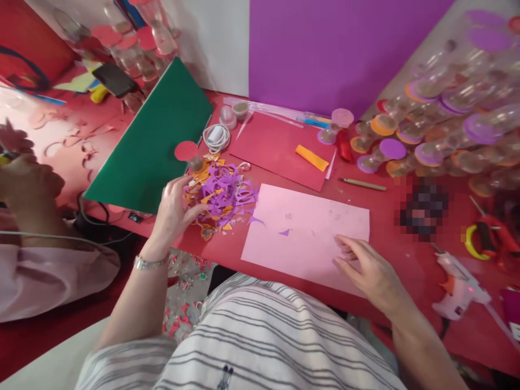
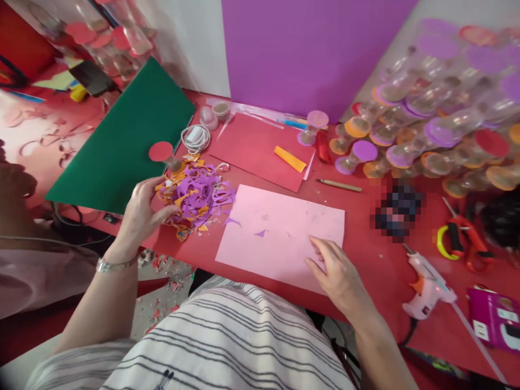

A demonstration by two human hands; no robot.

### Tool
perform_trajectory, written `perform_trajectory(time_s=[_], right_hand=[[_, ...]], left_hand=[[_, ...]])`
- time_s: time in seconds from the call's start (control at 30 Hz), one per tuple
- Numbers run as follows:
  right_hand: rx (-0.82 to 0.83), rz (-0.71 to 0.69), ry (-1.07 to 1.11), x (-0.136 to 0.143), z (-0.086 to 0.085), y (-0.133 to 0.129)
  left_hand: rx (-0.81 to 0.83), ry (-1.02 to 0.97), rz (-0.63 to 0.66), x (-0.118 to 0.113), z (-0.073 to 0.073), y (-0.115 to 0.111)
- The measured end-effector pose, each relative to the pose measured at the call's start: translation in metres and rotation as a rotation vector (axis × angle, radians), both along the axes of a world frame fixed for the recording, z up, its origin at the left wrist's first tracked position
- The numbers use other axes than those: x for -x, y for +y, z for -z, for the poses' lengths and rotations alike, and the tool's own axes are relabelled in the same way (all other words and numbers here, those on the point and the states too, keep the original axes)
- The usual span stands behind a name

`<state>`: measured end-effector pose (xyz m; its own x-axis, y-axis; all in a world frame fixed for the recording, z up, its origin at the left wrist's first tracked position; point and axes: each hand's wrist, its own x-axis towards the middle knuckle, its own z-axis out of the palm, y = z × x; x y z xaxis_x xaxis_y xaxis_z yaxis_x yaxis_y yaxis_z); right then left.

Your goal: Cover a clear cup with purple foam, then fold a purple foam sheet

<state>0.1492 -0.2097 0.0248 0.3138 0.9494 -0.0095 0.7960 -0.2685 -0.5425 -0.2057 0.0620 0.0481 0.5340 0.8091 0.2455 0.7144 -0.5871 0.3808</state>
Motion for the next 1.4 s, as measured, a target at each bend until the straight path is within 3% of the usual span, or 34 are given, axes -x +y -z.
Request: perform_trajectory(time_s=[0.13, 0.27, 0.43, 0.57, 0.73, 0.83, 0.93, 1.03, 1.2, 1.4], right_hand=[[-0.031, 0.051, -0.151, -0.01, 0.004, -0.005], [-0.047, 0.077, -0.174, -0.012, 0.006, -0.01], [-0.079, -0.004, -0.088, 0.002, 0.0, 0.015], [0.005, -0.191, 0.098, 0.024, -0.005, 0.07], [0.139, -0.49, 0.114, 0.059, -0.01, 0.17], [0.217, -0.537, 0.092, 0.077, -0.011, 0.227], [0.266, -0.554, 0.097, 0.092, -0.009, 0.263], [0.299, -0.566, 0.069, 0.109, -0.009, 0.273], [0.295, -0.539, 0.0, 0.136, -0.012, 0.265], [0.159, -0.45, 0.043, 0.145, 0.002, 0.265]], left_hand=[[-0.04, -0.01, -0.009, 0.016, 0.014, -0.02], [-0.051, 0.01, -0.026, 0.013, 0.02, -0.029], [-0.004, 0.124, 0.004, 0.012, 0.031, -0.033], [0.012, 0.221, 0.003, 0.016, 0.039, -0.037], [0.052, 0.249, -0.018, 0.016, 0.043, -0.028], [0.057, 0.223, -0.021, 0.015, 0.045, -0.019], [0.067, 0.168, -0.013, 0.012, 0.045, -0.013], [0.119, 0.16, -0.016, 0.004, 0.041, -0.012], [0.267, 0.229, -0.095, -0.012, 0.035, -0.013], [0.208, -0.033, -0.058, -0.012, 0.054, -0.006]])
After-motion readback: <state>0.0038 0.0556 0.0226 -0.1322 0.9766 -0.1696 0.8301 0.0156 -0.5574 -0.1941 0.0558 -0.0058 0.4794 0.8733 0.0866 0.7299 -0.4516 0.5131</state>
